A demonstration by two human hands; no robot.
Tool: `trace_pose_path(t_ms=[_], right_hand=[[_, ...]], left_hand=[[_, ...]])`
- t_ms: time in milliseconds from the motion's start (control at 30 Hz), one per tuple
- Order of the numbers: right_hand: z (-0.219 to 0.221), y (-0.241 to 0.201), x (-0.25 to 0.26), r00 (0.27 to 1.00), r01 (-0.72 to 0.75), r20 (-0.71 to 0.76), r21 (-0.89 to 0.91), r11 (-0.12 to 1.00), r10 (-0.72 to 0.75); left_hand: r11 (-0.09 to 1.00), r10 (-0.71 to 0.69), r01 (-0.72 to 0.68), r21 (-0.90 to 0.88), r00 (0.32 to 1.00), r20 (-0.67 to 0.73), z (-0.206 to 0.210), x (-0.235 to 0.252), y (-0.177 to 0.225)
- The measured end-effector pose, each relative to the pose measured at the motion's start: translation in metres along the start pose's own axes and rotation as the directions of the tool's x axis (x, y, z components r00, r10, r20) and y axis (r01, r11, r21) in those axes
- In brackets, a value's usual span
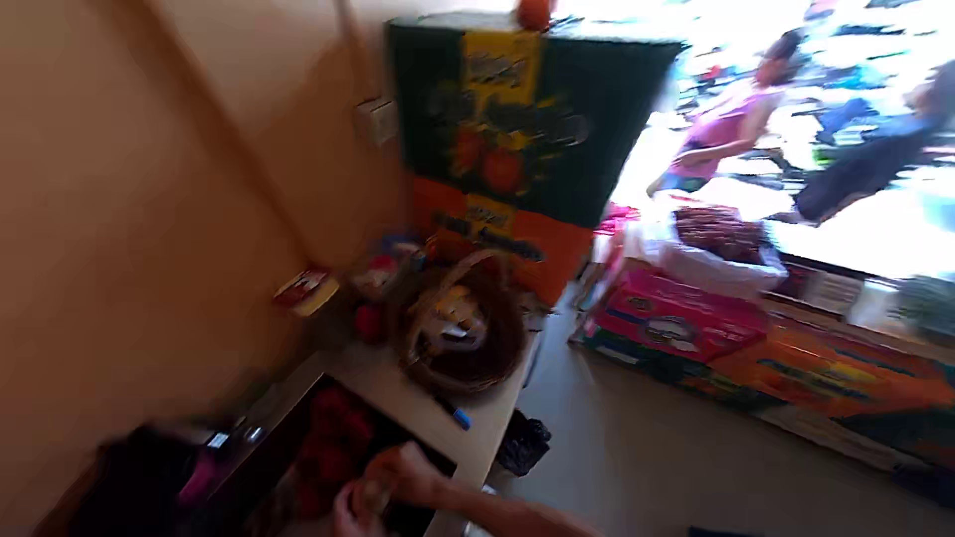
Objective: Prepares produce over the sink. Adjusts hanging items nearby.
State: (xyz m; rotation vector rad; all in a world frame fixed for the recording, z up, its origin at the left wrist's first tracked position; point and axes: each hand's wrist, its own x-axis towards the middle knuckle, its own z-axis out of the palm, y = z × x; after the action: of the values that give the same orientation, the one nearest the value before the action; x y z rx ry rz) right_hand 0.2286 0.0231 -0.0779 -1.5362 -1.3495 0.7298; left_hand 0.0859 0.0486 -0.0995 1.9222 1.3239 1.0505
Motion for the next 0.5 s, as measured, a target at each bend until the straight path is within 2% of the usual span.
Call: trace_pose_path(t_ms=[67, 200, 267, 333, 400, 433, 500], right_hand=[[-0.001, -0.012, 0.007, 0.995, -0.092, -0.016, 0.078, 0.993, 0.094], [0.000, -0.028, 0.023, 0.968, -0.209, -0.084, 0.253, 0.945, 0.236], [0.001, -0.035, 0.026, 0.962, -0.203, -0.112, 0.324, 0.924, 0.251], [0.001, -0.041, 0.024, 0.967, -0.125, -0.185, 0.263, 0.957, 0.178], [0.003, -0.040, 0.021, 0.963, 0.022, -0.269, 0.074, 0.997, -0.001], [0.003, -0.037, 0.020, 0.952, 0.094, -0.292, -0.004, 0.996, -0.091], [0.000, -0.034, 0.022, 0.935, 0.178, -0.299, -0.063, 0.982, -0.189]], left_hand=[[0.998, -0.026, 0.023, -0.055, 0.997, -0.069, -0.001, 0.009, 0.014], [0.974, 0.047, -0.093, -0.208, 0.976, -0.214, -0.003, 0.020, 0.019], [0.944, -0.033, -0.049, -0.325, 0.970, -0.242, -0.004, 0.021, 0.023], [0.906, -0.244, 0.148, -0.397, 0.949, -0.202, -0.006, 0.021, 0.027], [0.885, -0.357, 0.280, -0.372, 0.921, -0.154, -0.012, 0.021, 0.029], [0.905, -0.340, 0.275, -0.325, 0.926, -0.164, -0.015, 0.020, 0.031], [0.952, -0.217, 0.162, -0.258, 0.955, -0.200, -0.019, 0.018, 0.040]])
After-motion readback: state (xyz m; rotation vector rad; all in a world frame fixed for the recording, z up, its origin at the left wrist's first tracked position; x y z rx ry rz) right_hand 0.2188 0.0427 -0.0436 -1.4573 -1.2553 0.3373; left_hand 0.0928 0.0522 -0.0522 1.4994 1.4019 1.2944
